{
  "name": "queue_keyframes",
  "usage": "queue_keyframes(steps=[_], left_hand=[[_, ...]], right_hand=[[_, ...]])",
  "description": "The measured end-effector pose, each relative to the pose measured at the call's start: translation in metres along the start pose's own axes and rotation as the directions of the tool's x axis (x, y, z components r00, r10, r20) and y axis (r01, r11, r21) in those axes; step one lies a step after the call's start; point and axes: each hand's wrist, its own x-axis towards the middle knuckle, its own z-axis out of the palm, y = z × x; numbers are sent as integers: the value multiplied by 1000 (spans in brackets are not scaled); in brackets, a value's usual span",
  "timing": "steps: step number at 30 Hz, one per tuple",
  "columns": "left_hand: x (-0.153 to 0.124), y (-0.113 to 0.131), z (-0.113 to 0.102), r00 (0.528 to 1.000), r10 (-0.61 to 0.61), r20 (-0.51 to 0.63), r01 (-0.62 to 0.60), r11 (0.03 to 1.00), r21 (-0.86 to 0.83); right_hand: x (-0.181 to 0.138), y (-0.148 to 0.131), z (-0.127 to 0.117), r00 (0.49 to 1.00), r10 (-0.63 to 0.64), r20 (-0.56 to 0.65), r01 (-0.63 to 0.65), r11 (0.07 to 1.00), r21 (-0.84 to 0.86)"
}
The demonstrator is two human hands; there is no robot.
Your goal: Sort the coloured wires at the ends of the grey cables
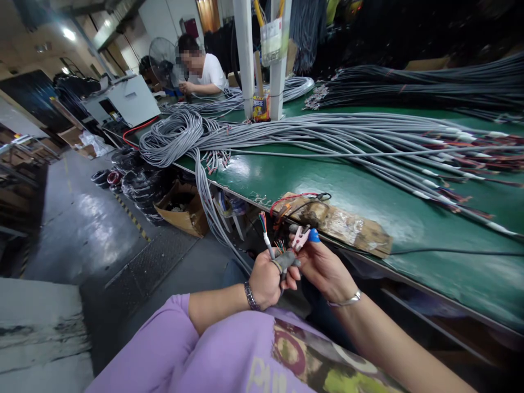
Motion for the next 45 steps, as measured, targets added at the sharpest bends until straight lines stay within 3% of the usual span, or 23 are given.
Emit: queue_keyframes(steps=[12,16,19,22,26,31,36,42,45], left_hand=[[-6,-4,-8,998,63,7,-63,997,40],[-6,-6,-14,997,82,14,-83,993,81],[-6,-7,-16,996,88,29,-92,987,131],[-4,-10,-18,994,91,61,-101,977,186],[-4,-12,-21,991,65,120,-95,960,265],[-5,-9,-24,967,-97,238,-8,914,406],[-3,-8,-24,982,-93,166,30,937,348],[2,-9,-25,998,15,65,-26,984,178],[3,-11,-25,998,36,55,-44,986,160]], right_hand=[[-2,2,-5,999,9,-48,-5,996,86],[-5,3,-14,996,92,7,-92,987,134],[-11,-1,-21,978,199,64,-202,979,43],[-15,-8,-23,966,241,91,-231,967,-102],[-16,-17,-21,981,172,90,-134,936,-326],[-18,-20,-13,981,138,134,-48,849,-527],[-18,-11,-16,999,42,31,-25,900,-435],[-26,8,-32,998,55,-25,-59,977,-207],[-33,13,-26,998,-53,-37,39,953,-301]])
